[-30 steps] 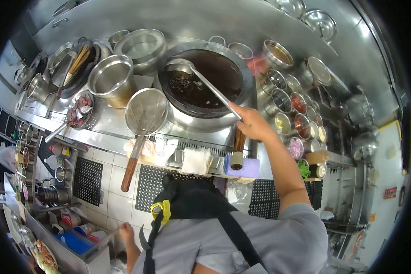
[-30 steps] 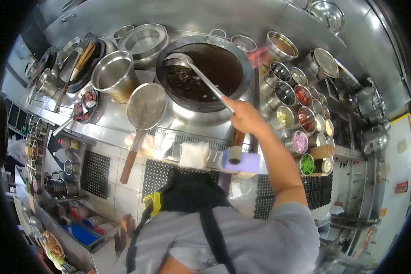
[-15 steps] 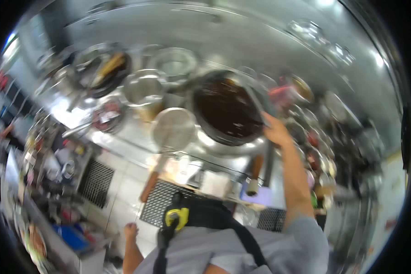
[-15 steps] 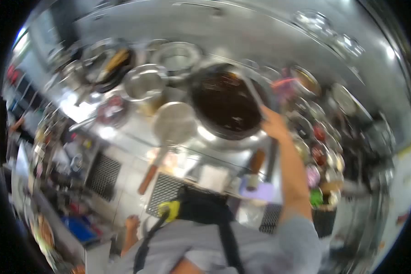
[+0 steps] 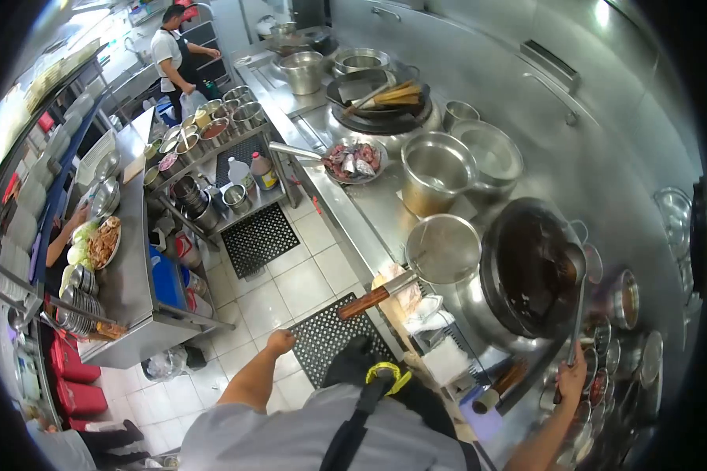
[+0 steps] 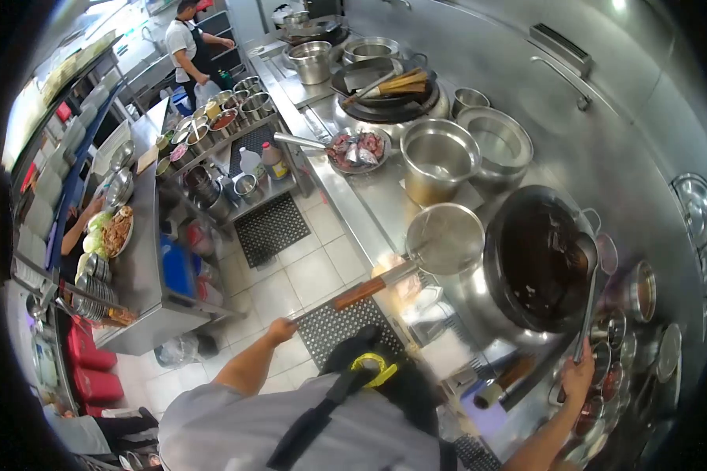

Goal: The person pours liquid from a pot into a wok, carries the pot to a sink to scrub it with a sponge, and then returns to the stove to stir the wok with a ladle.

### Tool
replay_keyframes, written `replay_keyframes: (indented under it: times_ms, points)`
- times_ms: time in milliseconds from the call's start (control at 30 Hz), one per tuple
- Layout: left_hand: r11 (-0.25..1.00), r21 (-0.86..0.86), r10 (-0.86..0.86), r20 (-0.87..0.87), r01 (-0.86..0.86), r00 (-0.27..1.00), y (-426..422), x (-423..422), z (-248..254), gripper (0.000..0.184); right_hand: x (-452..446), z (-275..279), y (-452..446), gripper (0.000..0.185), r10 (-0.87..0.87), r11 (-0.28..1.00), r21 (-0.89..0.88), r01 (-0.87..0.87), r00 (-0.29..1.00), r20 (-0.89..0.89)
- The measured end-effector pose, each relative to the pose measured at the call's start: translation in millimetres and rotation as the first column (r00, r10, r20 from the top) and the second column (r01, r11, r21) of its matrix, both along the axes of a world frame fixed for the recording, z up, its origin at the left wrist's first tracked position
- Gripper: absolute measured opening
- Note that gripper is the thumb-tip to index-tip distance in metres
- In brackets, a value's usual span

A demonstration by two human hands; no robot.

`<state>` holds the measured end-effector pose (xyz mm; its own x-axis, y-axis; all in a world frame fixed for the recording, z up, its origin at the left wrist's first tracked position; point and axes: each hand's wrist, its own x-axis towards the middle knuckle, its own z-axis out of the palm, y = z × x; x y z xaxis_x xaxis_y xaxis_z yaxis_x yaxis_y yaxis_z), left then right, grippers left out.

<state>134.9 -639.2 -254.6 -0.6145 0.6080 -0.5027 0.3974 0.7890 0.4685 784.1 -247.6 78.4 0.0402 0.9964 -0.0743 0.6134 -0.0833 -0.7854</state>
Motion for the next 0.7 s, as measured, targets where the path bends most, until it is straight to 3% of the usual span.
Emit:
replay_keyframes:
  times_ms: [67, 100, 133, 167, 200, 233, 300, 333, 400, 500, 700]
  points:
    - [1.0, 0.003, 0.012, 0.008, -0.012, 1.0, -15, -3, -19, 0.031, 7, 5, -15, 0.07, 0.135, 0.991, 0.024, -0.133, 0.984, -0.12]
    - [1.0, 0.022, 0.018, 0.044, -0.019, 0.999, -28, -9, -46, 0.031, -3, 10, -23, 0.068, 0.131, 0.989, 0.073, -0.128, 0.991, -0.041]
    - [1.0, 0.022, 0.0, 0.061, -0.001, 0.998, -41, -16, -72, 0.028, -5, 20, -34, 0.068, 0.074, 0.997, 0.012, -0.074, 0.997, 0.024]
    - [0.98, -0.104, 0.19, 0.244, -0.169, 0.951, -33, -7, -39, 0.025, 0, 18, -43, 0.066, 0.077, 0.997, 0.021, -0.078, 0.996, 0.048]
    - [0.984, 0.041, 0.148, 0.357, -0.174, 0.923, -39, -8, -39, 0.023, 7, 17, -52, 0.064, 0.079, 0.996, 0.031, -0.082, 0.994, 0.071]
    - [0.96, -0.004, 0.255, 0.412, -0.279, 0.875, -31, -2, -27, 0.02, 14, 15, -61, 0.063, 0.082, 0.996, 0.04, -0.086, 0.992, 0.095]
    - [0.967, -0.046, 0.235, 0.546, -0.251, 0.804, -19, -6, -18, 0.015, -2, 32, -85, 0.062, -0.086, 0.991, -0.108, 0.079, 0.995, -0.06]
    - [0.967, -0.05, 0.234, 0.556, -0.249, 0.797, -13, -3, -11, 0.016, -12, 45, -98, 0.062, -0.159, 0.978, -0.158, 0.139, 0.98, -0.12]
    - [0.979, 0.022, 0.156, 0.57, -0.205, 0.807, -5, 0, -8, 0.016, -3, 45, -111, 0.065, -0.191, 0.96, -0.252, 0.12, 0.94, -0.282]
    - [0.977, 0.02, 0.172, 0.515, -0.212, 0.84, 15, 8, -1, 0.016, -10, 63, -124, 0.067, -0.257, 0.935, -0.345, 0.088, 0.838, -0.482]
    - [0.994, 0.053, 0.06, 0.452, -0.094, 0.89, 50, 14, 12, 0.015, -16, 93, -145, 0.065, -0.33, 0.899, -0.438, -0.008, 0.645, -0.69]
